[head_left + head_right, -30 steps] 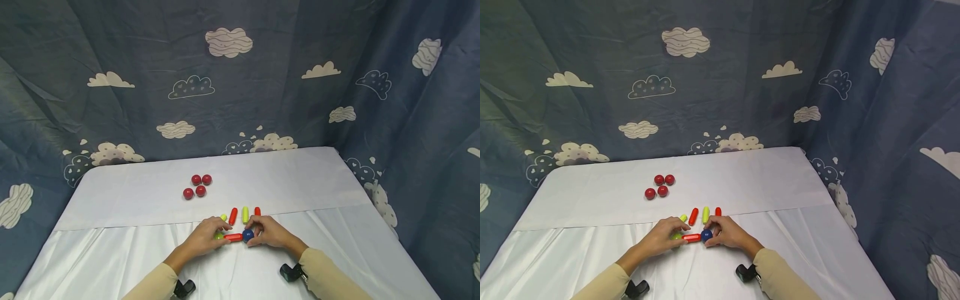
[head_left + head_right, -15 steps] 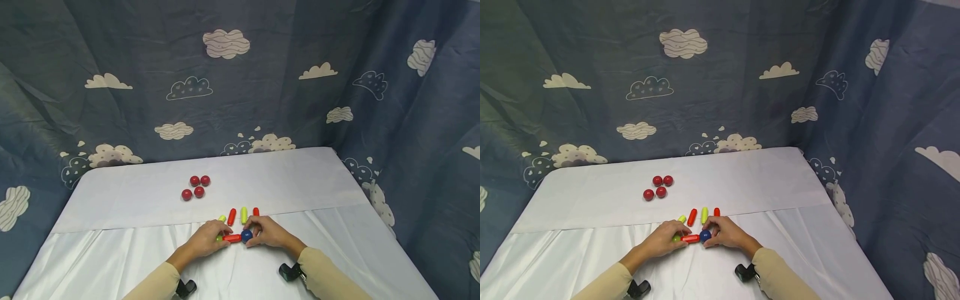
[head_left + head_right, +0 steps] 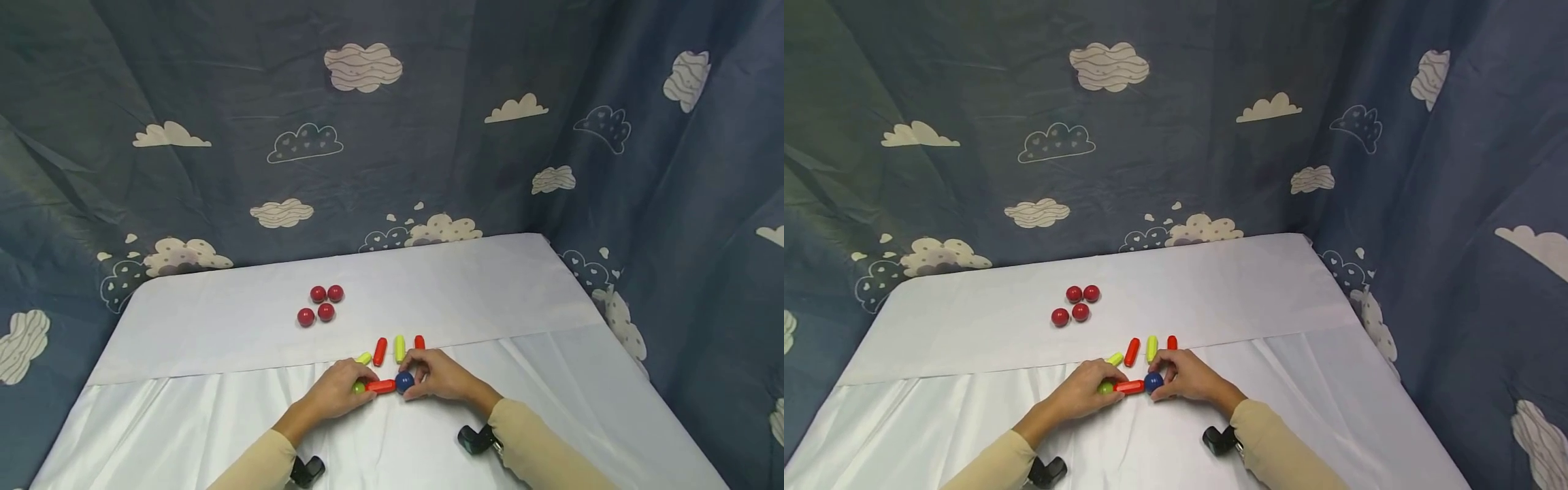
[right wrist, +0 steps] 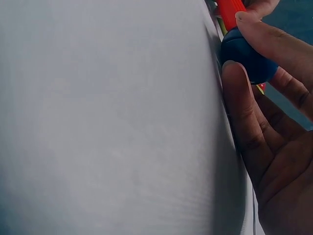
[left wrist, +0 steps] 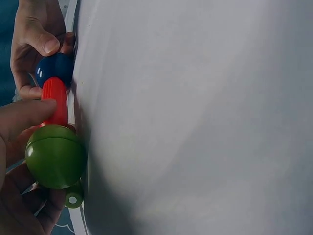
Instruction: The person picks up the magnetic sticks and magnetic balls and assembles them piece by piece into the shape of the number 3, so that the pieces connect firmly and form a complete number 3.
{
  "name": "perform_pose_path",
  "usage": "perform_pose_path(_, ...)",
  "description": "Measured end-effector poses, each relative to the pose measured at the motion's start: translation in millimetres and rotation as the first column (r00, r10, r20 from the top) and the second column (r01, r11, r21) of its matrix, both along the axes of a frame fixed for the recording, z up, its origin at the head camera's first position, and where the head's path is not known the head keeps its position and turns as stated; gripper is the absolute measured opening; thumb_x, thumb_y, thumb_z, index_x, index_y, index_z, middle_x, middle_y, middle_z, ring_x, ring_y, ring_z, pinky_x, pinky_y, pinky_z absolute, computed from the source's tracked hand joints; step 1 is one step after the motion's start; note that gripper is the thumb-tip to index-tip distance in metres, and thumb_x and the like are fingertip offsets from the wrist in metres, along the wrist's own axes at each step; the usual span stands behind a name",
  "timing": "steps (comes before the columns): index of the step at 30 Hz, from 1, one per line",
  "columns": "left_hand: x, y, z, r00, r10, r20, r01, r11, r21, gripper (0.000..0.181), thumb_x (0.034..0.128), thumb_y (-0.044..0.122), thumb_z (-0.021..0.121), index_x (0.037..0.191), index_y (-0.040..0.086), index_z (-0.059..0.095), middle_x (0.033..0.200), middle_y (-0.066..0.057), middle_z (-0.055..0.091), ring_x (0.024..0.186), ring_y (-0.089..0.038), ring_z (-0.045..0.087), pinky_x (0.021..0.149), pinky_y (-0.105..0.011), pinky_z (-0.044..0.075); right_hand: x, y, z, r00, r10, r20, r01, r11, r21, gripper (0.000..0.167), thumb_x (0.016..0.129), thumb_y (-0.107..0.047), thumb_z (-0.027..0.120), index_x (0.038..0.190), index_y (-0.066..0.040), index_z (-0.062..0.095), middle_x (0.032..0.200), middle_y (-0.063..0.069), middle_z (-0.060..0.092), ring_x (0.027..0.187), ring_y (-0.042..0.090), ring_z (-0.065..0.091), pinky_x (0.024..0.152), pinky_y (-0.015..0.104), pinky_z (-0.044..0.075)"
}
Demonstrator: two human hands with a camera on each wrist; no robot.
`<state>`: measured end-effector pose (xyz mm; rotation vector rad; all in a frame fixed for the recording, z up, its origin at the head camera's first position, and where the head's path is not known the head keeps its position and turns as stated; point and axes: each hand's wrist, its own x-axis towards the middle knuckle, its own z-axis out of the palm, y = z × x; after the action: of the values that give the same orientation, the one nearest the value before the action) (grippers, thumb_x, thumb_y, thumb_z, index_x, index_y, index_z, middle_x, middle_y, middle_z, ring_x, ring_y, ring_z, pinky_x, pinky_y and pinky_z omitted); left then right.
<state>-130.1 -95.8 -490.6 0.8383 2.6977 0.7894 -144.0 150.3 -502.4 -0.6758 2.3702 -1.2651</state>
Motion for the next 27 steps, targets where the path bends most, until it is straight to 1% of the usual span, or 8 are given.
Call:
perform_pose_path(4, 1.7, 2.3, -1.6, 1.0, 0.009, 0.006, -0.009, 1.0, 0.006, 0.021, 0.083, 0.023, 0.075, 0.101, 0.012, 0.073, 0.089, 0.007, 0.063, 0.085, -0.011, 0.053, 0.082, -0.036, 0.046, 0.7, 3, 1.2, 1.0, 0.004, 0.007, -0.004, 1.0, 0.013, 0.039, 0.072, -0.014, 0.085, 0.104, -0.01, 0.063, 0.09, -0.002, 0.059, 0.068, 0.01, 0.056, 0.062, 0.022, 0.046)
perform_pose_path(10, 2.4, -0.6, 1.7, 1.0, 0.011, -0.007, -0.011, 1.0, 0.007, 0.021, 0.0837, 0.023, 0.075, 0.102, 0.012, 0.073, 0.09, 0.005, 0.064, 0.086, -0.012, 0.053, 0.081, -0.036, 0.045, -4.7, 4, 10.3, 0.997, 0.074, 0.011, -0.075, 0.996, 0.052, 0.04, 0.073, -0.012, 0.084, 0.108, -0.009, 0.064, 0.093, -0.003, 0.061, 0.07, 0.011, 0.06, 0.059, 0.023, 0.048)
perform_pose_path(12, 2.3, -2.0, 3.0, 1.0, 0.014, -0.011, -0.014, 1.0, 0.002, 0.021, 0.0838, 0.023, 0.075, 0.102, 0.011, 0.073, 0.091, 0.005, 0.065, 0.087, -0.013, 0.054, 0.082, -0.038, 0.046, -6.9, 5, 12.9, 0.996, 0.09, 0.013, -0.091, 0.995, 0.047, 0.041, 0.073, -0.011, 0.084, 0.109, -0.008, 0.064, 0.096, -0.002, 0.062, 0.07, 0.012, 0.061, 0.058, 0.024, 0.049)
perform_pose_path(15, 1.4, -3.7, 4.4, 1.0, 0.016, -0.019, -0.016, 1.0, 0.005, 0.021, 0.0836, 0.022, 0.075, 0.101, 0.011, 0.073, 0.092, 0.004, 0.067, 0.088, -0.014, 0.055, 0.083, -0.039, 0.046, -8.9, 6, 16.4, 0.996, 0.085, 0.004, -0.085, 0.996, 0.028, 0.04, 0.074, -0.011, 0.083, 0.11, -0.007, 0.065, 0.095, -0.001, 0.063, 0.071, 0.012, 0.06, 0.056, 0.025, 0.051)
perform_pose_path(17, 1.1, -4.1, 4.6, 1.0, 0.017, -0.016, -0.017, 1.0, 0.008, 0.021, 0.0836, 0.021, 0.075, 0.102, 0.01, 0.073, 0.093, 0.003, 0.067, 0.089, -0.015, 0.055, 0.084, -0.04, 0.046, -10.2, 8, 18.7, 0.998, 0.061, -0.024, -0.06, 0.998, 0.025, 0.038, 0.076, -0.012, 0.082, 0.109, -0.006, 0.065, 0.094, 0.0, 0.064, 0.07, 0.013, 0.058, 0.055, 0.025, 0.05)
perform_pose_path(21, 1.9, -3.1, 3.4, 0.999, 0.024, 0.026, -0.025, 1.0, 0.017, 0.022, 0.0837, 0.021, 0.074, 0.103, 0.01, 0.072, 0.095, 0.002, 0.066, 0.093, -0.019, 0.056, 0.089, -0.045, 0.045, -14.2, 13, 23.9, 0.997, -0.047, -0.068, 0.05, 0.998, 0.044, 0.031, 0.078, -0.014, 0.08, 0.105, -0.006, 0.066, 0.087, 0.001, 0.062, 0.068, 0.013, 0.055, 0.051, 0.024, 0.046)
perform_pose_path(23, 2.7, -2.1, 2.3, 0.999, 0.027, 0.043, -0.028, 0.999, 0.019, 0.023, 0.0839, 0.021, 0.074, 0.104, 0.01, 0.072, 0.096, 0.001, 0.066, 0.096, -0.02, 0.056, 0.091, -0.046, 0.044, -17.8, 16, 26.1, 0.99, -0.119, -0.074, 0.124, 0.99, 0.064, 0.029, 0.078, -0.013, 0.08, 0.103, -0.007, 0.067, 0.084, 0.0, 0.06, 0.065, 0.013, 0.053, 0.049, 0.024, 0.044)
perform_pose_path(27, 3.3, 0.1, -0.3, 0.999, 0.026, 0.038, -0.027, 0.999, 0.024, 0.023, 0.0841, 0.021, 0.074, 0.104, 0.01, 0.072, 0.097, 0.001, 0.066, 0.097, -0.02, 0.056, 0.092, -0.046, 0.044, -27.0, 21, 27.8, 0.969, -0.233, -0.08, 0.241, 0.964, 0.114, 0.027, 0.078, -0.012, 0.079, 0.101, -0.008, 0.066, 0.08, -0.001, 0.058, 0.059, 0.014, 0.049, 0.046, 0.024, 0.042)
